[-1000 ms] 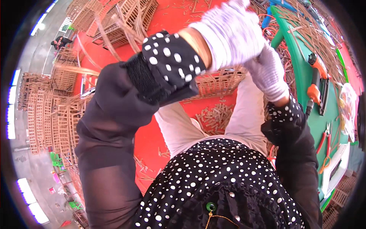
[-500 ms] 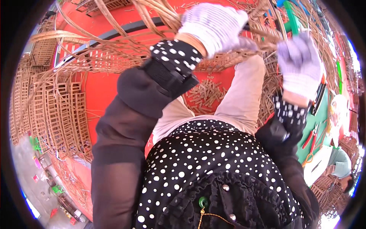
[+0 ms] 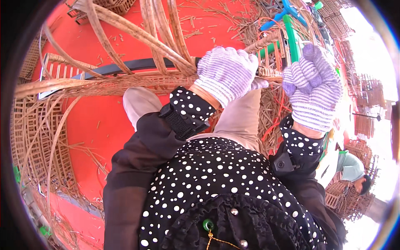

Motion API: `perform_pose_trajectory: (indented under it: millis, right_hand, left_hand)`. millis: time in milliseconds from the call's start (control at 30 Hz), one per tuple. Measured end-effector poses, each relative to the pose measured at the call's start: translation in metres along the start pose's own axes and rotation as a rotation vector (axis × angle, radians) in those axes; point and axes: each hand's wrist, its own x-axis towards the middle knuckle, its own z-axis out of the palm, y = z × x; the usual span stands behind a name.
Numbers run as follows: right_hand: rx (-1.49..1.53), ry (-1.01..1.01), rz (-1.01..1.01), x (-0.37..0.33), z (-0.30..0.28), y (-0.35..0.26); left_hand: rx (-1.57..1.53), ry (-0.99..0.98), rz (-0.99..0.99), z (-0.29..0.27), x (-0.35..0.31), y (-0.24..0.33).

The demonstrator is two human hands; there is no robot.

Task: The recorder is weaving bamboo strips onto a frame and securing them using a nail gun and pliers.

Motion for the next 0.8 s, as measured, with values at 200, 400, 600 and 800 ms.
perform_pose_trajectory:
  millis: [200, 400, 600, 800]
  right_hand:
    - [-0.022, -0.145, -0.023, -0.007, 0.003, -0.013]
    - [-0.116, 0.063, -0.019, -0.011, 0.011, -0.009]
    - [0.063, -0.234, 0.047, 0.003, -0.008, -0.009]
    - [-0.055, -0.186, 0.014, -0.022, 0.02, -0.009]
  left_hand:
    - [0.015, 0.01, 0.037, -0.007, 0.0, 0.002]
    - [0.017, -0.071, 0.069, -0.013, 0.001, -0.008]
    - [-0.06, -0.467, 0.038, -0.053, 0.008, -0.016]
    - [-0.006, -0.301, -0.017, -0.04, 0.0, -0.007]
